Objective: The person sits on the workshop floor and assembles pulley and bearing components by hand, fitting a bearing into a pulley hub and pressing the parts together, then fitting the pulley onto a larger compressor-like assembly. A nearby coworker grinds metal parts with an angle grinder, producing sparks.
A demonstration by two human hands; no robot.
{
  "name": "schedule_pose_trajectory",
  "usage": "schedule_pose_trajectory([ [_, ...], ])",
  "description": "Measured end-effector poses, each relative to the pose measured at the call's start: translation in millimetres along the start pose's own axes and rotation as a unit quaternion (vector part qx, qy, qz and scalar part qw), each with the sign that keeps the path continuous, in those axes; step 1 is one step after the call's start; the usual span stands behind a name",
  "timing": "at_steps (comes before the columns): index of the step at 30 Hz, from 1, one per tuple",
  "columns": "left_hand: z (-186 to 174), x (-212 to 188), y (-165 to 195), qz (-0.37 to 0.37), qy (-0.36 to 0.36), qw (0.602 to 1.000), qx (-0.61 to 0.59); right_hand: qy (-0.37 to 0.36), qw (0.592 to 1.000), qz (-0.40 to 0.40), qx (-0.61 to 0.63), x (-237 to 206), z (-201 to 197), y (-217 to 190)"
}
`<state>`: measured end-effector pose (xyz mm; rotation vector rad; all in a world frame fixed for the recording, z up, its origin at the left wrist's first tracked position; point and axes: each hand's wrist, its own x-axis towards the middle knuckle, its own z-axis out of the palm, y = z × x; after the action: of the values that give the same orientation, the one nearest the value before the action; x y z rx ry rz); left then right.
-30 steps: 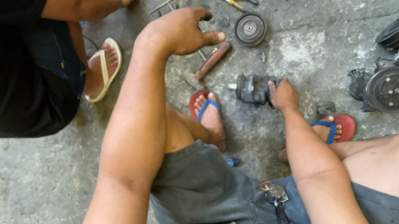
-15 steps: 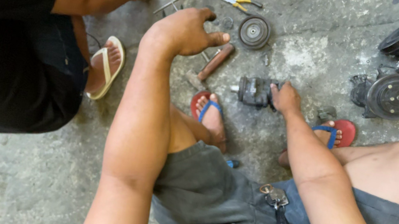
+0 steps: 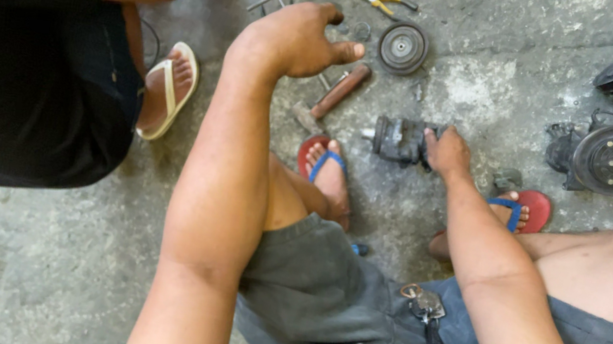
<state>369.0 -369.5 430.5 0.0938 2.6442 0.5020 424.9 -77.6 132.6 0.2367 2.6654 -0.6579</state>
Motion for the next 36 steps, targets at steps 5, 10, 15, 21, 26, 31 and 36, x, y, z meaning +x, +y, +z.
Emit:
schedule_pose_trajectory([
  [5, -2.5, -2.1, 1.7, -0.011, -0.004, 1.000, -0.004, 0.002, 1.000, -0.007, 0.008, -2.1, -2.5, -1.4],
  [10, -3.6, -2.0, 3.1, -0.005, -0.004, 1.000, -0.003, 0.004, 1.000, -0.007, 0.005, -0.8, -4.3, -2.9],
  [15, -2.7, -1.9, 1.5, -0.006, -0.003, 1.000, 0.000, 0.003, 1.000, -0.005, 0.004, -0.5, -4.1, -3.6],
  [21, 0.6, -1.4, 0.1, -0.005, 0.003, 1.000, 0.000, 0.000, 1.000, -0.004, 0.000, -1.7, -3.9, -3.8],
  [26, 1.1, -0.7, -0.8, -0.007, 0.000, 1.000, -0.002, -0.008, 1.000, 0.002, 0.004, -1.6, -4.2, -4.1],
  [31, 1.5, -0.8, -1.7, -0.009, -0.001, 1.000, -0.002, 0.000, 1.000, -0.007, 0.007, -1.2, -3.7, -3.3],
  [36, 1.3, -1.0, -4.1, -0.007, 0.002, 1.000, -0.003, 0.002, 1.000, -0.013, 0.007, -1.5, -3.7, -2.5],
])
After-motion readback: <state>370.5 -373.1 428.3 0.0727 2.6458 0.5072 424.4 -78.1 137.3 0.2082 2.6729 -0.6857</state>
